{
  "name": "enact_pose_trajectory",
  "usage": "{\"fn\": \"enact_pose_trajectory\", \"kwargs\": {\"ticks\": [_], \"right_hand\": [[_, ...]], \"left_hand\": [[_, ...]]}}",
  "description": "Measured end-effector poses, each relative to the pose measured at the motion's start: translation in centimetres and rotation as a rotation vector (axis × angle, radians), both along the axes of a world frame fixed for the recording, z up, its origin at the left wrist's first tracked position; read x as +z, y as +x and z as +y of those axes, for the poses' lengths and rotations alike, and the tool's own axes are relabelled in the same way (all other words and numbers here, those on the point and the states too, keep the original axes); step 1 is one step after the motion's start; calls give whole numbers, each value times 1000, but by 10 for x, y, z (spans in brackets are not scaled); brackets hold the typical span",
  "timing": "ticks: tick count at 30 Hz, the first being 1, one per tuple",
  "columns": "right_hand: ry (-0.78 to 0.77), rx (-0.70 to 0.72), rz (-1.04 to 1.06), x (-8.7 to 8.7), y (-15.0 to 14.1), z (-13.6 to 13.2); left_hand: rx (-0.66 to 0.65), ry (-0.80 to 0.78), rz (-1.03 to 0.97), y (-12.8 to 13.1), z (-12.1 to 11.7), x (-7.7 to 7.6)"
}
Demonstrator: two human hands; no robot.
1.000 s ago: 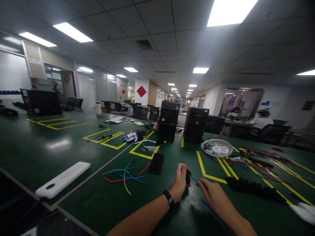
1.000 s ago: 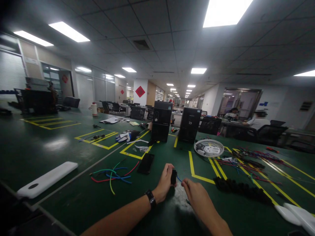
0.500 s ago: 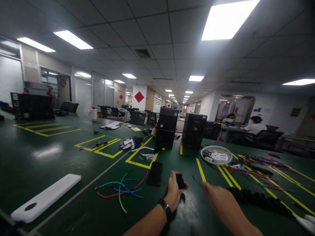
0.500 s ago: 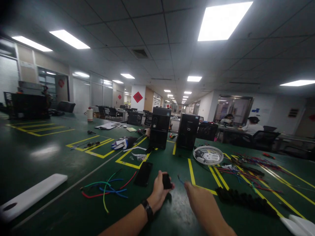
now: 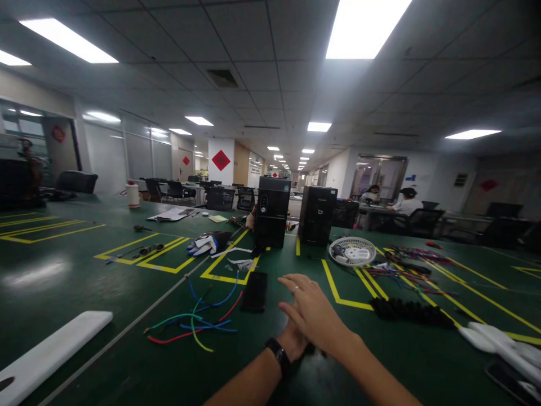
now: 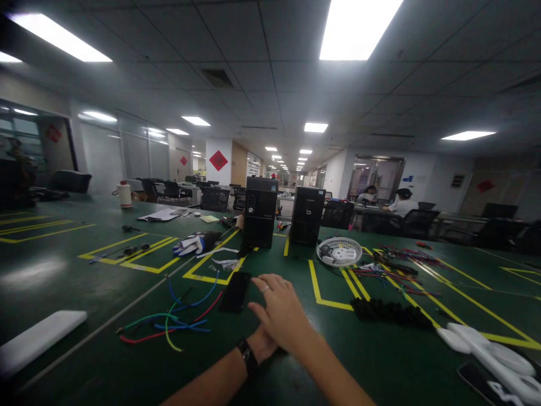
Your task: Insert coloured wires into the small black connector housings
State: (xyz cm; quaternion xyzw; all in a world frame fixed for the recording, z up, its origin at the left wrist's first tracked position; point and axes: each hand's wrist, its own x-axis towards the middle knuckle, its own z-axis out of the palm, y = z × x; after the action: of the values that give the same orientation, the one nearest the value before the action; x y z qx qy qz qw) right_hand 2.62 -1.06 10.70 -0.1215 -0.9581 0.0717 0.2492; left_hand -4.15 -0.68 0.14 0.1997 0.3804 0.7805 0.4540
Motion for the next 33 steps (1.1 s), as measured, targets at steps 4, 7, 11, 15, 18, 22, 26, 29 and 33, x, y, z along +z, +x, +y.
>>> {"fn": "enact_pose_trajectory", "kwargs": {"ticks": [4, 7, 11, 15, 18, 22, 26, 29, 33], "right_hand": [[-272, 26, -81, -35, 58, 47], [-316, 61, -54, -53, 69, 68], [-286, -125, -11, -59, 56, 98], [-176, -148, -159, -65, 27, 118], [-140, -112, -226, -69, 10, 120], [84, -403, -164, -73, 39, 125], [314, -870, -147, -89, 109, 147], [297, -912, -230, -101, 138, 166], [160, -708, -204, -97, 133, 163]], "left_hand": [[-96, 8, -99, 4, 11, -3], [-73, 4, -62, 6, 12, 0], [197, -24, 241, 6, 0, 13], [402, 59, 565, 9, -9, 24], [325, 97, 653, 14, -11, 25], [266, 109, 780, 19, -15, 23], [211, 133, 862, 21, -19, 26], [172, 156, 852, 22, -20, 30], [163, 128, 778, 22, -19, 29]]}}
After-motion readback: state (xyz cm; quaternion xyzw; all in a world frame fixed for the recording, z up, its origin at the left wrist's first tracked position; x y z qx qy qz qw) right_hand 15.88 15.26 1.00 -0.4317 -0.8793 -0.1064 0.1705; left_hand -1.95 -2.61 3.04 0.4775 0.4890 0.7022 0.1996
